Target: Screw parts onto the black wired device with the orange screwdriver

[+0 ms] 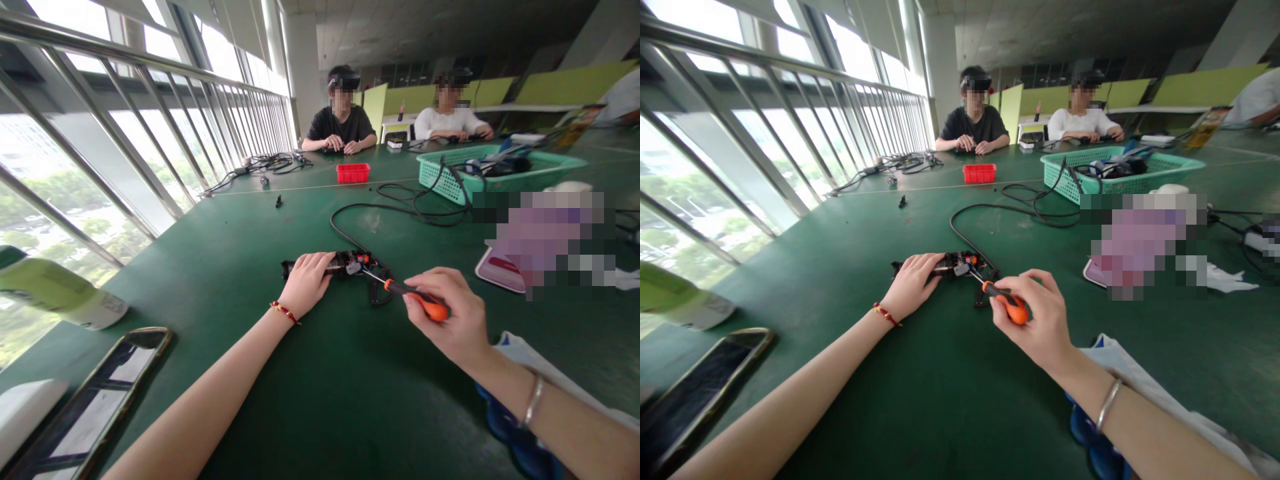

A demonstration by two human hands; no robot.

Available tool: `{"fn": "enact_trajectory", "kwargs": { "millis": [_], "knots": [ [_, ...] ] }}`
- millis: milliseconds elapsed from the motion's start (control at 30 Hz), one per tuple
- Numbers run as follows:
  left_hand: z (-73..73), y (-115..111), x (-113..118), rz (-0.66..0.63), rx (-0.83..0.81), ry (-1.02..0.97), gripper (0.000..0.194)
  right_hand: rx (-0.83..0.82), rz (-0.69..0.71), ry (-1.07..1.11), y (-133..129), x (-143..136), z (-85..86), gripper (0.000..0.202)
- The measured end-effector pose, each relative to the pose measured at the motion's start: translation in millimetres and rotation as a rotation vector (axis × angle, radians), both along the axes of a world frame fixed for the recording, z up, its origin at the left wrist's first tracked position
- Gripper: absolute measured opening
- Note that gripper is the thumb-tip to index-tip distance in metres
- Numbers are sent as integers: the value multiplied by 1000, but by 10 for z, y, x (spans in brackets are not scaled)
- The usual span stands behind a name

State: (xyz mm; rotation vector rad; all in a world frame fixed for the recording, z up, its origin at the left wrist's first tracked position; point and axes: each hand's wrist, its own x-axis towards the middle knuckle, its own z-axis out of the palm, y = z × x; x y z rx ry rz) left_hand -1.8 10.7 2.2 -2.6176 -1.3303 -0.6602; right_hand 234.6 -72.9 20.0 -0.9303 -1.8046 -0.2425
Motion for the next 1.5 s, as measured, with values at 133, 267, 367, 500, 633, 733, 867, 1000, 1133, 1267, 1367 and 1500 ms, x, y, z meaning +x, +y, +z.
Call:
{"fn": "enact_trajectory", "kwargs": {
  "millis": [133, 267, 367, 500, 633, 733, 867, 1000, 1133, 1267, 1367, 1500],
  "knots": [
    [-5, 8, -4, -8, -2, -2, 37, -9, -12, 93, 4, 7, -55, 36],
    [-4, 9, -1, -3, 2, 8, 38, 7, 25, 138, 10, 4, -72, 43],
    [3, 1, 4, 2, 1, 13, 37, 13, 16, 38, -7, -7, -11, 28],
    [3, 1, 3, 0, 5, 12, 38, 9, -2, 3, -20, -13, 31, 22],
    [-7, 11, -3, 1, 8, 18, 38, 42, 30, 93, 2, -5, -9, 39],
    [-8, 10, -3, -2, 6, 18, 38, 29, 33, 54, 3, -6, -14, 33],
    [2, 3, 2, 3, 7, 15, 37, -27, 3, -9, -10, -9, 5, 18],
    [4, 5, 0, 0, 4, 15, 37, 12, 16, 91, 2, -1, -19, 38],
    [-1, 6, -2, 0, 6, 14, 37, 30, 38, 68, 10, 0, -22, 37],
    [4, -2, 3, 2, 6, 8, 37, -14, 14, -1, 5, -1, -18, 20],
    [12, -7, 7, 4, 5, 14, 37, -6, 2, 54, 12, 4, -47, 33],
    [11, -3, 6, 1, 6, 15, 36, 47, 42, 94, 17, 2, -60, 46]
  ]
}}
